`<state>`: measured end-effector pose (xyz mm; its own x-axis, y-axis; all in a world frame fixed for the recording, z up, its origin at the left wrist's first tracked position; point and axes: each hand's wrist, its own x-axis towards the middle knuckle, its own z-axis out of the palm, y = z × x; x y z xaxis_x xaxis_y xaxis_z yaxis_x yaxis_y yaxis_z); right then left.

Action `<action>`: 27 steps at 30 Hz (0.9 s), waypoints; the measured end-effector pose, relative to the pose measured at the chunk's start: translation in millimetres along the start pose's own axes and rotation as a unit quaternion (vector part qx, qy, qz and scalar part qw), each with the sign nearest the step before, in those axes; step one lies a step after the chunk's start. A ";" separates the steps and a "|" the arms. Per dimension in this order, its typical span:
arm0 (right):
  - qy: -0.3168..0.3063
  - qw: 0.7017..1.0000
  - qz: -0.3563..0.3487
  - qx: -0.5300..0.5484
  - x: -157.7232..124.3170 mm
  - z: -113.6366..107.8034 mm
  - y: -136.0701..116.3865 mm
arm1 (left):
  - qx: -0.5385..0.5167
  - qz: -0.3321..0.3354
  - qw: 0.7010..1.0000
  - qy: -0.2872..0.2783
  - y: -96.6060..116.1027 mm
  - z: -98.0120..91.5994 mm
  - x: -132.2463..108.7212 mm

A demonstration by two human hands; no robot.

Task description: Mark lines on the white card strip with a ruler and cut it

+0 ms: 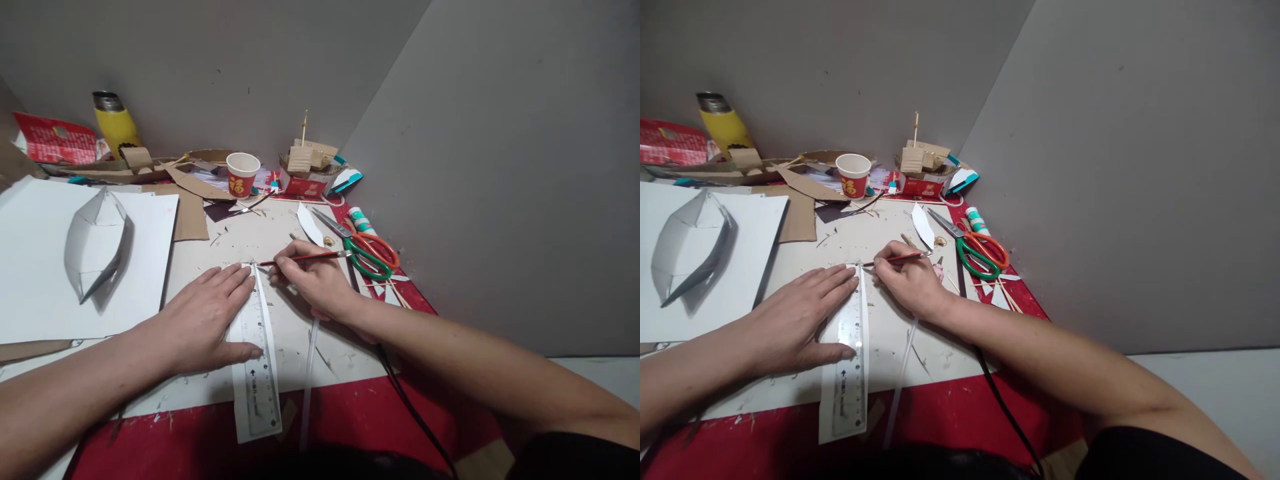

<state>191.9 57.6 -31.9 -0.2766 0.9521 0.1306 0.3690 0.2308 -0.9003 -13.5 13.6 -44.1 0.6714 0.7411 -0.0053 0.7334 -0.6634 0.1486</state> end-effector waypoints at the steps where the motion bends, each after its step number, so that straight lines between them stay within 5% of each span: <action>1: -0.004 1.000 0.001 0.008 0.5 1.0 0.6 | -0.001 0.001 1.000 0.001 -0.1 0.1 0.0; 27: -0.075 0.993 -0.056 -0.068 0.7 -5.7 3.5 | 0.000 0.004 1.000 0.001 -0.3 -0.8 1.3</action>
<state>198.1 60.2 -32.6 -0.4481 0.8806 0.1541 0.4427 0.3683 -0.8175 -12.9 14.8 -43.3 0.6776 0.7355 -0.0018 0.7275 -0.6698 0.1487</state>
